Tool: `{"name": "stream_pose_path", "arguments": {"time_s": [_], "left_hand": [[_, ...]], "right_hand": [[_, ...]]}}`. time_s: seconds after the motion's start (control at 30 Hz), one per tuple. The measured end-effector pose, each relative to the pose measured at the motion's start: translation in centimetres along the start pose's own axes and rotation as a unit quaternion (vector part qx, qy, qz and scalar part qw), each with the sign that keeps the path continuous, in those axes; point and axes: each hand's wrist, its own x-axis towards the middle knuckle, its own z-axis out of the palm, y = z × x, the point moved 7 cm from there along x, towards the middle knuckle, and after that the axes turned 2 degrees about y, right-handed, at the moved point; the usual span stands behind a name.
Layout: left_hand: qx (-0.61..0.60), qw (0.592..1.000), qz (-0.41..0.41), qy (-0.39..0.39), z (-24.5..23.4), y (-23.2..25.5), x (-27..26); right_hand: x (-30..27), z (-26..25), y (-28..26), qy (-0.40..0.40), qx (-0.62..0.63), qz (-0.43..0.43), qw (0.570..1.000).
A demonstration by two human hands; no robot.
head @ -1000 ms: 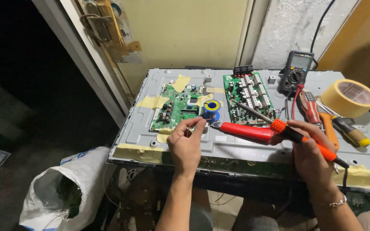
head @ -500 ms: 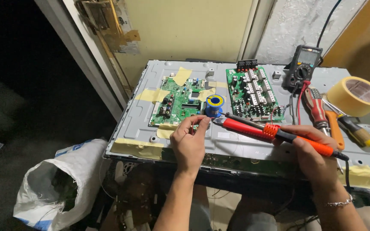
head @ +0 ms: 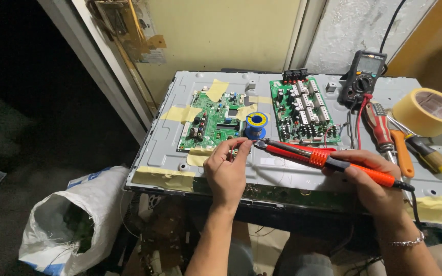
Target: Soldering wires and electronic components onto a circuit board inside a television.
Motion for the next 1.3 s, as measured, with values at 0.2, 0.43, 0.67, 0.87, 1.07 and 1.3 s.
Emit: {"name": "stream_pose_path", "arguments": {"time_s": [0.2, 0.43, 0.67, 0.87, 1.07, 1.3], "left_hand": [[0.010, 1.000, 0.003, -0.003, 0.1, 0.2, 0.0], [0.019, 1.000, -0.004, -0.003, 0.0, 0.3, 0.0], [0.023, 1.000, 0.003, -0.007, 0.1, 0.3, 0.0], [0.033, 0.999, 0.003, -0.006, 0.2, 0.1, 0.0], [0.036, 0.999, -0.004, -0.003, 0.1, 0.1, 0.0], [0.028, 1.000, 0.005, -0.004, 0.1, 0.2, 0.0]], "right_hand": [[0.1, 0.0, 0.0, -0.003, -0.033, 0.005, 0.999], [0.3, -0.3, -0.1, -0.004, -0.112, -0.023, 0.993], [0.3, 0.0, -0.1, -0.012, -0.065, -0.016, 0.998], [0.3, -0.1, 0.3, -0.011, -0.055, 0.001, 0.998], [0.2, 0.1, 0.3, -0.016, -0.031, 0.010, 0.999], [0.2, 0.4, 0.0, -0.015, -0.018, 0.031, 0.999]]}}
